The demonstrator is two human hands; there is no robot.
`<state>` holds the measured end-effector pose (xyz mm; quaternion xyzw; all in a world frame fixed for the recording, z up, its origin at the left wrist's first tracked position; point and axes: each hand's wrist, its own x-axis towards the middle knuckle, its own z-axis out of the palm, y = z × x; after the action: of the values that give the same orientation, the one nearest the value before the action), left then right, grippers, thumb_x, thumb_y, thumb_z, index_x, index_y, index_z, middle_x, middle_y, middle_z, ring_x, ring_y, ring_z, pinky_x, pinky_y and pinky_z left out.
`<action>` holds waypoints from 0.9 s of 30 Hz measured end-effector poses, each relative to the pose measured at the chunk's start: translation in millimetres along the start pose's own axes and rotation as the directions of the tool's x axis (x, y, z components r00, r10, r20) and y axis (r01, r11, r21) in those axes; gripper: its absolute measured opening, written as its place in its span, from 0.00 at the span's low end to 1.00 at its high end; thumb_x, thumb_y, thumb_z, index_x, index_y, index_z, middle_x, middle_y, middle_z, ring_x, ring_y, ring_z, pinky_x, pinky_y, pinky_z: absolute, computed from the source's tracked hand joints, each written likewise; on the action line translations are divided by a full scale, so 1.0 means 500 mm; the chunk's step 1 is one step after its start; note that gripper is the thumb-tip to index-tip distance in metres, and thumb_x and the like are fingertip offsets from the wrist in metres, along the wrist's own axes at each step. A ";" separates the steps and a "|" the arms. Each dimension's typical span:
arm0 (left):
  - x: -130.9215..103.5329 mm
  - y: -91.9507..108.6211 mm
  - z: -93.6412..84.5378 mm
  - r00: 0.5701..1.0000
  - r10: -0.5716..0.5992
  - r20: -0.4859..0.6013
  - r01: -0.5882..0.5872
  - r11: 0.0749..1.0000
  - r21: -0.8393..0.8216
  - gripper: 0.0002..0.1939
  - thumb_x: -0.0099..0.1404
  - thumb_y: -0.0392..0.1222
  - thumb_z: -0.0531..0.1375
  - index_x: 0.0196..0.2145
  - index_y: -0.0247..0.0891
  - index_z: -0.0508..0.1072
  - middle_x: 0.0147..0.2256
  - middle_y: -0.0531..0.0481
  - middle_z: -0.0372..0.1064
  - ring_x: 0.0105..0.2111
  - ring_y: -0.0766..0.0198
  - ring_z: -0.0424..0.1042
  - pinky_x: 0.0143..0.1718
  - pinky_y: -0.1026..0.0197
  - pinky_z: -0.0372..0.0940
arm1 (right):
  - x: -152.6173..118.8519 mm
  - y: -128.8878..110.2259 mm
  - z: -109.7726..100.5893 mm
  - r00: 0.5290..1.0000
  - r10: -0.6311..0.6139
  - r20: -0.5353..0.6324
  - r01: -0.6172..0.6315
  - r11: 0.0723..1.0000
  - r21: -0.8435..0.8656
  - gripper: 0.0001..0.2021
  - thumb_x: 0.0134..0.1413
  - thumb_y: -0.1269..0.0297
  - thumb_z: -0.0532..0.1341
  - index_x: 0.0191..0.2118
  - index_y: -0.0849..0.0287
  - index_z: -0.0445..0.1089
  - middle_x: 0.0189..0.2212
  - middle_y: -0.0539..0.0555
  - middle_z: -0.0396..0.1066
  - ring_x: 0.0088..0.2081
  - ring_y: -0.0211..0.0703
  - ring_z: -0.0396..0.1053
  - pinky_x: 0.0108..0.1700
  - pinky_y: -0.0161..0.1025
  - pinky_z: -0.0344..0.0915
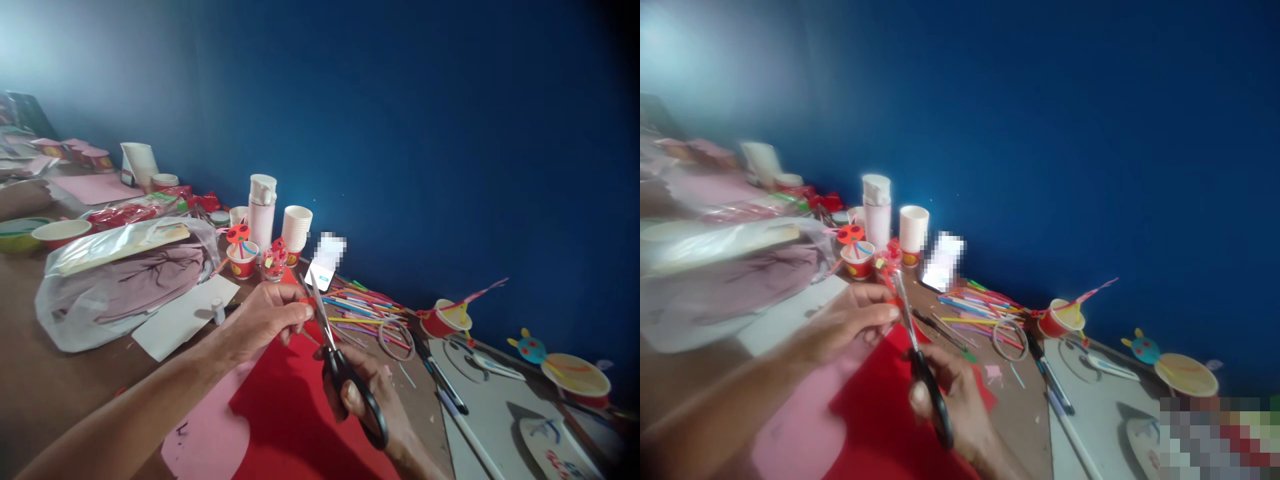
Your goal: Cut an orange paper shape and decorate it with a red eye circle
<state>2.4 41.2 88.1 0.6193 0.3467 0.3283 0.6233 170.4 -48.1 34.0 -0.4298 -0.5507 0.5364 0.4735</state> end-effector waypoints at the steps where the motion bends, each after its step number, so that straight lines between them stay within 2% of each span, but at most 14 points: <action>1: 0.000 0.000 0.000 1.000 0.002 0.002 -0.002 1.000 -0.001 0.12 0.53 0.42 0.59 0.17 0.35 0.65 0.15 0.56 0.61 0.15 0.75 0.57 0.18 0.68 0.52 | 0.000 0.000 0.000 1.000 -0.002 -0.002 0.002 1.000 0.001 0.27 0.43 0.40 0.62 0.38 0.62 0.70 0.16 0.46 0.60 0.16 0.31 0.53 0.20 0.30 0.57; 8: 0.006 -0.007 -0.007 1.000 0.005 0.028 -0.005 1.000 0.006 0.11 0.52 0.43 0.59 0.18 0.35 0.66 0.16 0.56 0.62 0.15 0.74 0.58 0.18 0.68 0.52 | 0.000 0.008 -0.002 1.000 0.007 -0.011 -0.007 1.000 0.001 0.27 0.42 0.41 0.63 0.39 0.61 0.70 0.14 0.45 0.60 0.16 0.31 0.51 0.20 0.30 0.57; 15: 0.003 -0.002 -0.007 1.000 -0.002 0.019 0.001 1.000 0.014 0.11 0.52 0.43 0.59 0.18 0.35 0.65 0.16 0.56 0.61 0.15 0.74 0.58 0.18 0.68 0.52 | -0.003 0.003 -0.002 0.997 0.078 -0.028 -0.077 0.997 0.023 0.30 0.37 0.40 0.66 0.40 0.62 0.71 0.16 0.45 0.60 0.16 0.31 0.53 0.20 0.31 0.58; 20: 0.004 0.000 -0.010 0.999 -0.021 0.044 0.020 1.000 0.021 0.10 0.51 0.43 0.59 0.19 0.35 0.66 0.16 0.56 0.62 0.15 0.74 0.58 0.18 0.68 0.52 | -0.005 0.010 -0.006 0.999 0.023 -0.026 -0.023 1.000 0.006 0.27 0.40 0.42 0.65 0.38 0.61 0.72 0.16 0.46 0.59 0.16 0.31 0.53 0.20 0.30 0.56; 27: 0.006 -0.001 -0.019 0.997 -0.023 0.073 0.020 0.998 0.052 0.09 0.52 0.41 0.58 0.19 0.35 0.67 0.15 0.56 0.62 0.15 0.74 0.57 0.17 0.68 0.51 | -0.005 0.011 -0.007 0.999 0.046 -0.010 -0.046 0.999 0.018 0.28 0.40 0.41 0.65 0.39 0.61 0.72 0.15 0.46 0.60 0.17 0.30 0.52 0.20 0.29 0.55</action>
<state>-3.9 48.8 87.6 0.6429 0.3385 0.2896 0.6230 174.1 -49.5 28.3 -0.4408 -0.5334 0.5499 0.4678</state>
